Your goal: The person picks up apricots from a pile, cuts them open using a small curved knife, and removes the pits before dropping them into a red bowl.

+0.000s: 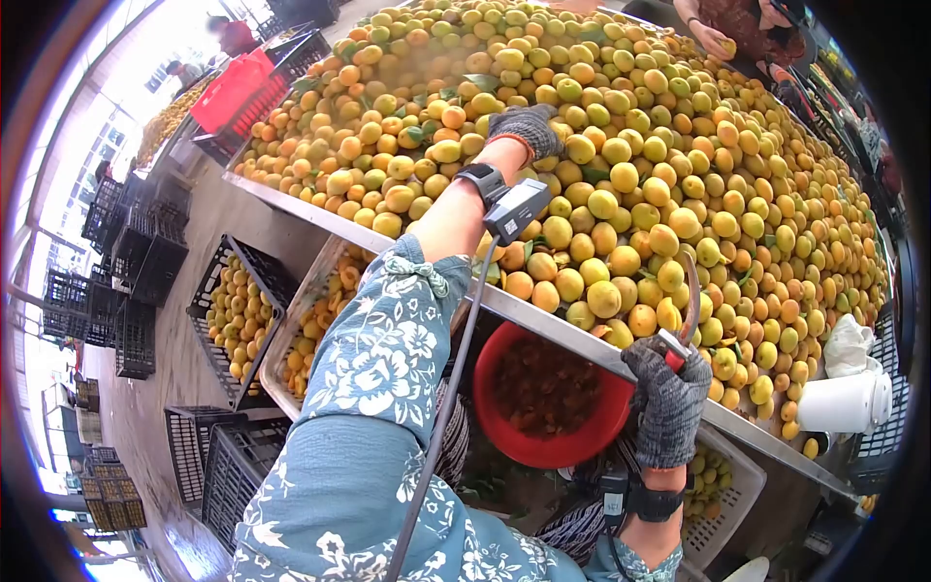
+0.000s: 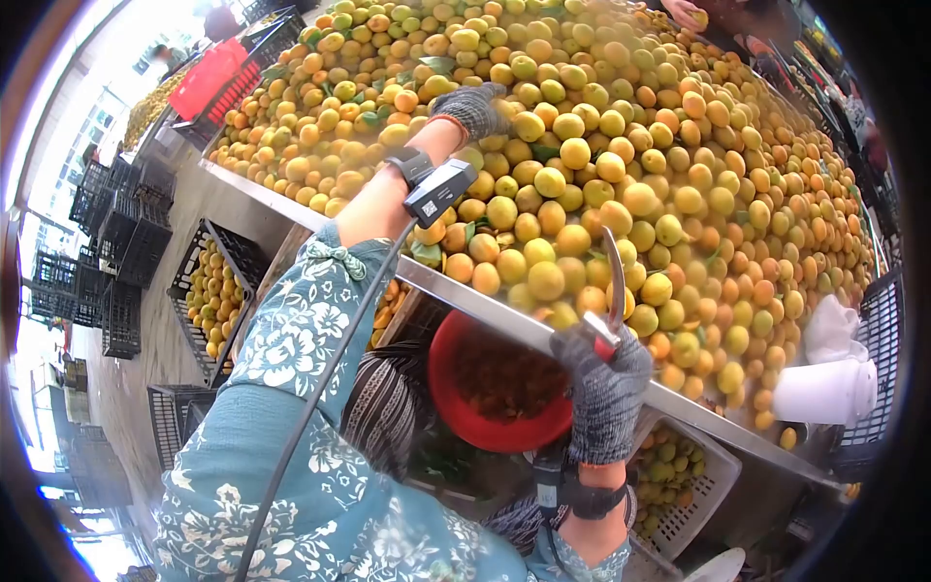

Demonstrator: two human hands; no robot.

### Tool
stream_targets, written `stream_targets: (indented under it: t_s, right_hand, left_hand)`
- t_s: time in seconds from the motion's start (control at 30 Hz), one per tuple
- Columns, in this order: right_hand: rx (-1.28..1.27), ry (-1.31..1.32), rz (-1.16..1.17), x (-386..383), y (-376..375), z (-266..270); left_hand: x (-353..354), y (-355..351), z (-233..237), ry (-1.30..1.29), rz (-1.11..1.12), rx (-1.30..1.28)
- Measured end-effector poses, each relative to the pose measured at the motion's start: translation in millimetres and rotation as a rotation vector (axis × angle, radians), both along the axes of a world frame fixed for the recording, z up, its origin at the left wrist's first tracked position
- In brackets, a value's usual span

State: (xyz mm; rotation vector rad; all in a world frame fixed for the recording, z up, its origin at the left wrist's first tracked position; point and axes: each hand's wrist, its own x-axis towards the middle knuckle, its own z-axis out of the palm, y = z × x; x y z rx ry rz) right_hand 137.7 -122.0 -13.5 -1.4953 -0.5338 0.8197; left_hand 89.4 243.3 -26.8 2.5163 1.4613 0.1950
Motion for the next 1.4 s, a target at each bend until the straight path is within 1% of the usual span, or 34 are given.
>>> stream_targets:
  t_s: [0.03, 0.1, 0.17, 0.2, 0.23, 0.3, 0.37, 0.43, 0.47, 0.5, 0.53, 0.57, 0.6, 0.63, 0.7, 0.77, 0.8, 0.83, 0.87, 0.9, 0.97, 1.0, 1.03, 1.1, 1.17, 1.27, 1.33, 1.4]
  right_hand:
    - [-0.003, 0.001, -0.004, 2.0, -0.1, 1.3]
    - [-0.031, 0.033, 0.022, 4.0, -1.4, 5.4]
    - [0.001, 0.058, 0.018, 6.5, -0.9, 0.2]
    - [-0.003, 0.050, 0.006, 8.3, 0.0, -3.5]
    - [-0.004, 0.044, -0.007, 9.7, 0.9, -5.6]
    - [-0.001, 0.064, -0.021, 11.0, 3.8, -4.5]
    - [0.004, 0.083, -0.025, 11.4, 7.0, -3.8]
    - [0.044, 0.041, 0.020, 13.2, 15.1, -12.2]
    - [0.154, 0.059, 0.048, 4.8, 19.2, -11.3]
    - [0.169, 0.071, 0.076, -3.3, 20.5, -0.4]
    - [0.183, 0.106, 0.108, -10.5, 19.3, 8.5]
    - [0.196, 0.142, 0.139, -17.0, 16.7, 13.9]
    - [0.278, 0.136, 0.171, -22.4, 15.1, 12.0]
    - [0.281, 0.111, 0.164, -26.5, 12.8, 8.4]
    - [0.299, 0.089, 0.194, -36.5, 6.9, 13.7]
    - [0.268, 0.058, 0.196, -41.3, 0.7, 14.0]
    - [0.236, 0.027, 0.200, -43.3, -2.0, 12.7]
    - [0.234, 0.028, 0.198, -45.7, -2.7, 7.4]
    - [0.267, -0.012, 0.179, -47.8, -1.0, -0.2]
    - [0.300, -0.053, 0.160, -49.4, 0.0, -3.1]
    - [0.291, -0.009, 0.182, -54.3, -3.0, -1.2]
    - [0.267, -0.098, 0.169, -55.1, -2.5, -5.5]
    - [0.244, -0.186, 0.155, -55.2, -2.4, -8.6]
    - [0.218, -0.189, 0.168, -53.3, -3.6, -8.5]
    - [0.247, -0.181, 0.162, -53.4, -3.4, -8.1]
    - [0.211, -0.182, 0.191, -52.2, -3.5, -4.3]
    - [0.214, -0.180, 0.195, -51.9, -2.8, -5.8]
    - [0.219, -0.180, 0.198, -52.4, -2.1, -7.1]
  left_hand:
    - [5.2, 0.3, -0.4, 0.086, -0.005, 0.009]
    - [13.8, 12.8, -6.8, 0.110, 0.001, -0.044]
    - [11.4, 9.5, -0.9, 0.091, -0.030, -0.013]
    - [6.4, 0.6, 2.7, 0.005, -0.007, 0.020]
    - [-6.0, -9.0, 5.6, -0.234, 0.013, -0.005]
    - [-34.8, -17.0, -3.0, -1.003, -0.279, -0.253]
    - [-66.7, -66.9, 24.7, -1.439, -0.347, -1.078]
    - [-89.0, -109.8, 39.2, -1.463, -0.419, -1.174]
    - [-97.6, -127.1, 36.8, -1.469, -0.494, -1.092]
    - [-103.0, -143.9, 33.3, -1.473, -0.568, -1.012]
    - [-104.7, -163.5, 37.7, -1.527, -0.510, -0.963]
    - [-112.9, -179.1, 46.1, -1.558, -0.396, -1.209]
    - [-119.2, -191.0, 46.8, -1.537, -0.371, -1.210]
    - [-124.0, -200.5, 46.6, -1.516, -0.346, -1.212]
    - [-126.4, -211.5, 35.0, -1.582, -0.332, -1.218]
    - [-128.1, -224.0, 27.3, -1.585, -0.341, -1.114]
    - [-126.8, -227.1, 25.1, -1.582, -0.342, -1.117]
    - [-125.1, -229.8, 22.9, -1.523, -0.347, -1.004]
    - [-122.4, -230.7, 20.6, -1.463, -0.352, -0.890]
    - [-118.4, -229.8, 15.9, -1.465, -0.353, -0.890]
    - [-112.0, -227.0, 5.9, -1.313, -0.399, -0.487]
    - [-111.7, -228.4, 8.4, -1.317, -0.370, -0.590]
    - [-112.4, -229.8, 10.5, -1.319, -0.367, -0.593]
    - [-115.4, -232.2, 16.8, -1.407, -0.320, -0.872]
    - [-118.1, -231.8, 19.6, -1.412, -0.318, -0.893]
    - [-120.2, -229.9, 19.2, -1.422, -0.374, -0.875]
    - [-120.8, -228.8, 20.1, -1.524, -0.359, -1.076]
    - [-120.7, -231.2, 23.2, -1.561, -0.362, -1.121]
